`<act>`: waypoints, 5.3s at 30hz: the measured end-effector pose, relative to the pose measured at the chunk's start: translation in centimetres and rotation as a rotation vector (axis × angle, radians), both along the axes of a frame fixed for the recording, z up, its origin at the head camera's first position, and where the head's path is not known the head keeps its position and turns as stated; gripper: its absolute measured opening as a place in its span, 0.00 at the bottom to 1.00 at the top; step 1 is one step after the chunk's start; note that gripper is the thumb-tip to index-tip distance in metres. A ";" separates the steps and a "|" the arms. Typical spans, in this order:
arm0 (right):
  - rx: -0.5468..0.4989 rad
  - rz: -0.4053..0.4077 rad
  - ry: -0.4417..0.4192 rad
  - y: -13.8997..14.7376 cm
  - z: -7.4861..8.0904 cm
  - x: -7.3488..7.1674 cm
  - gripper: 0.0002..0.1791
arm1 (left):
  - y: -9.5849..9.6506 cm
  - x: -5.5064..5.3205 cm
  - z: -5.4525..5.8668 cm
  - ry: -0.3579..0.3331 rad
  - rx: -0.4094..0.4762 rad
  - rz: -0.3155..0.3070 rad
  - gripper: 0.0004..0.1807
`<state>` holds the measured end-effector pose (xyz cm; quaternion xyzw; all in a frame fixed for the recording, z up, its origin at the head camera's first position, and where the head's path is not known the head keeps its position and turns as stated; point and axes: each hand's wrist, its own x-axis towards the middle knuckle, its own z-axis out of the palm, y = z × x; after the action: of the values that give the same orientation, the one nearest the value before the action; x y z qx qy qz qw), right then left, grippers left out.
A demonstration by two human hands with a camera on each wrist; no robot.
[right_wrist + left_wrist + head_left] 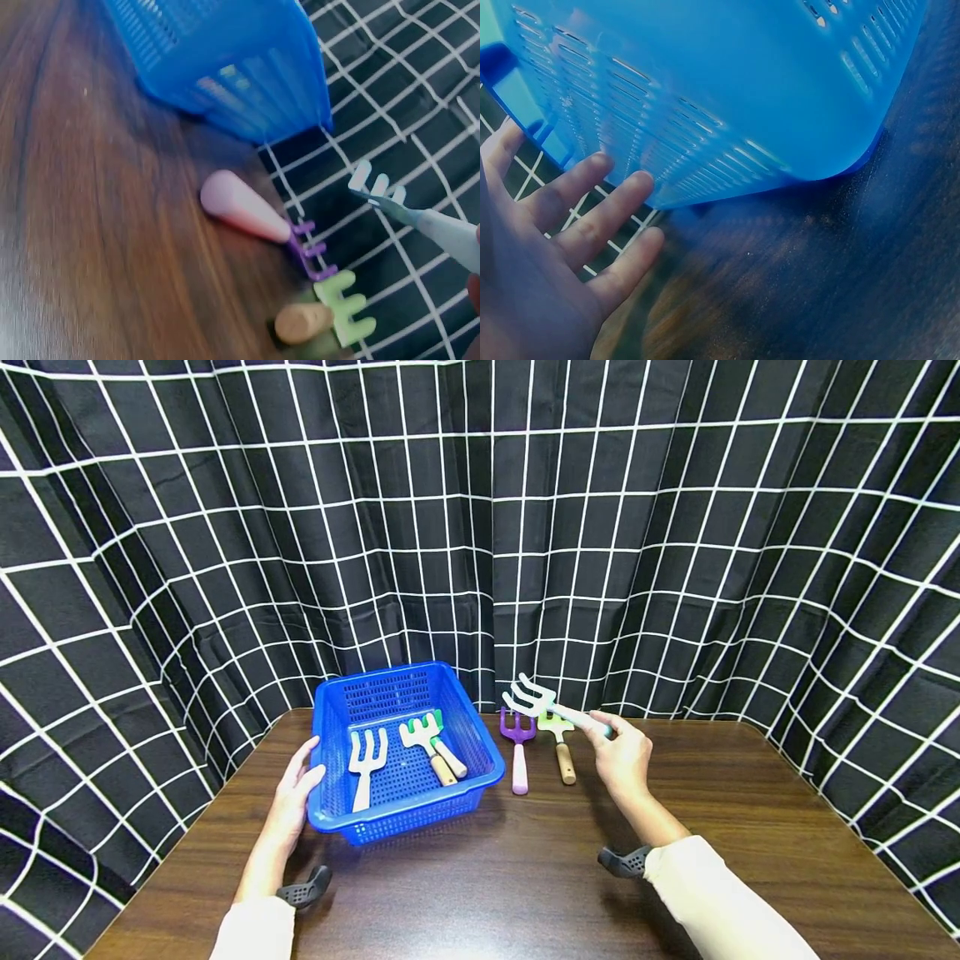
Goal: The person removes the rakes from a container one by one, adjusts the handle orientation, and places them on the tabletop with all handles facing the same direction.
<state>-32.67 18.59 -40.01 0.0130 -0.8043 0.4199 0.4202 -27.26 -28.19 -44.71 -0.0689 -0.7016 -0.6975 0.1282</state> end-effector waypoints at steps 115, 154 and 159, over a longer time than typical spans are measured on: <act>0.111 0.048 -0.802 6.0 -3.8 0.1 0.15 | 0.0 -0.1 -0.2 0.004 -0.017 -0.001 0.28; 0.178 0.039 -0.645 4.2 0.7 0.0 0.18 | 0.0 -0.1 0.0 0.016 -0.034 -0.014 0.28; 0.165 0.056 -0.601 2.6 2.3 -0.1 0.19 | -0.1 -0.1 0.0 0.008 -0.027 -0.016 0.29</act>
<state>-32.73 21.22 -37.68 -0.0553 -0.9233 0.3496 0.1492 -27.37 -28.24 -44.72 -0.0789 -0.7100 -0.6886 0.1244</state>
